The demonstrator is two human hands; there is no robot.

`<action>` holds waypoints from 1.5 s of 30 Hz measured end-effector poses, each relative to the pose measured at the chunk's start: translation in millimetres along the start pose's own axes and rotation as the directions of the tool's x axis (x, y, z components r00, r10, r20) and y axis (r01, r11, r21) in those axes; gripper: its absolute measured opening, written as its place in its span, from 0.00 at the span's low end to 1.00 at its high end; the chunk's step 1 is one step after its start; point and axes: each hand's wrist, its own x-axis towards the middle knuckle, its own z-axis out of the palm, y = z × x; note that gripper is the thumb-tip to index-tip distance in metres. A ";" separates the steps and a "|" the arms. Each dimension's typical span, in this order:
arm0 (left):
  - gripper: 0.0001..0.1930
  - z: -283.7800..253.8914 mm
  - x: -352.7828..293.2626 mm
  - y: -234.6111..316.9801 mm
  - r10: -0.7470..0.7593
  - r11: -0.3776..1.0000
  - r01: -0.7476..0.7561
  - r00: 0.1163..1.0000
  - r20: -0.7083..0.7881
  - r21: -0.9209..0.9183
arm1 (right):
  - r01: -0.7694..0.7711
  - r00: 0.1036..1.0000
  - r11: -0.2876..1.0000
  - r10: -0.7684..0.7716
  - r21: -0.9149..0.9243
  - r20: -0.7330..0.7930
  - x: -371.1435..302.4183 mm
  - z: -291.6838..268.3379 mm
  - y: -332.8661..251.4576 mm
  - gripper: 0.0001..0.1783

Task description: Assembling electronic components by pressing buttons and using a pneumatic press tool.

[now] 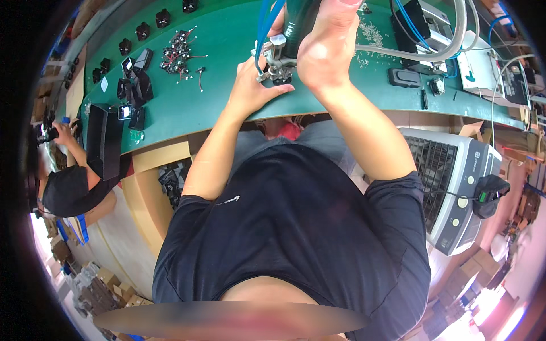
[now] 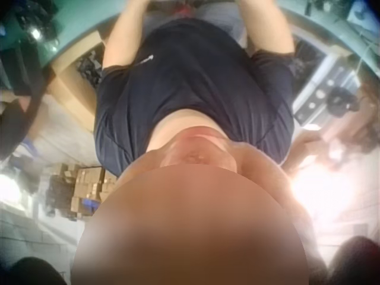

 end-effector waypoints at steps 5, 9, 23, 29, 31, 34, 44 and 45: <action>0.44 1.4 -1.3 -3.8 0.009 1.000 -0.009 1.000 -0.013 -0.002 | 0.003 0.997 1.000 -0.003 -0.003 -0.072 -2.5 0.9 4.8 0.58; 0.44 0.7 -0.5 -3.1 0.033 0.999 -0.033 0.999 -0.028 -0.006 | 0.004 0.999 0.999 -0.005 -0.040 -0.043 -0.9 -2.9 6.7 0.59; 0.42 -2.5 0.0 -1.4 -0.016 1.000 0.017 0.999 0.031 -0.006 | -0.005 0.999 0.999 0.003 -0.052 -0.043 8.3 31.1 -32.5 0.54; 0.40 -0.6 -2.1 0.6 -0.055 0.994 0.055 0.998 -0.002 -0.095 | -0.007 0.998 0.998 0.003 -0.062 -0.064 16.9 47.4 -59.5 0.56; 0.40 -1.7 0.0 0.0 -0.035 0.998 0.036 0.999 0.016 -0.060 | 0.023 0.997 0.998 -0.028 -0.065 -0.075 14.2 41.0 -40.2 0.57; 0.40 -0.9 -0.1 -3.7 -0.010 1.000 0.010 1.000 0.021 -0.013 | -0.106 0.989 0.990 0.115 0.094 -0.090 9.4 23.5 -8.8 0.57; 0.41 -1.6 -1.3 -2.7 -0.031 0.999 0.032 0.999 0.035 -0.026 | -0.076 0.995 0.997 0.078 0.025 -0.057 1.8 5.7 22.6 0.58; 0.41 -1.1 -1.7 -2.8 -0.031 0.999 0.032 0.999 0.034 -0.024 | -0.052 0.999 0.999 0.052 0.007 -0.011 2.2 2.3 24.8 0.58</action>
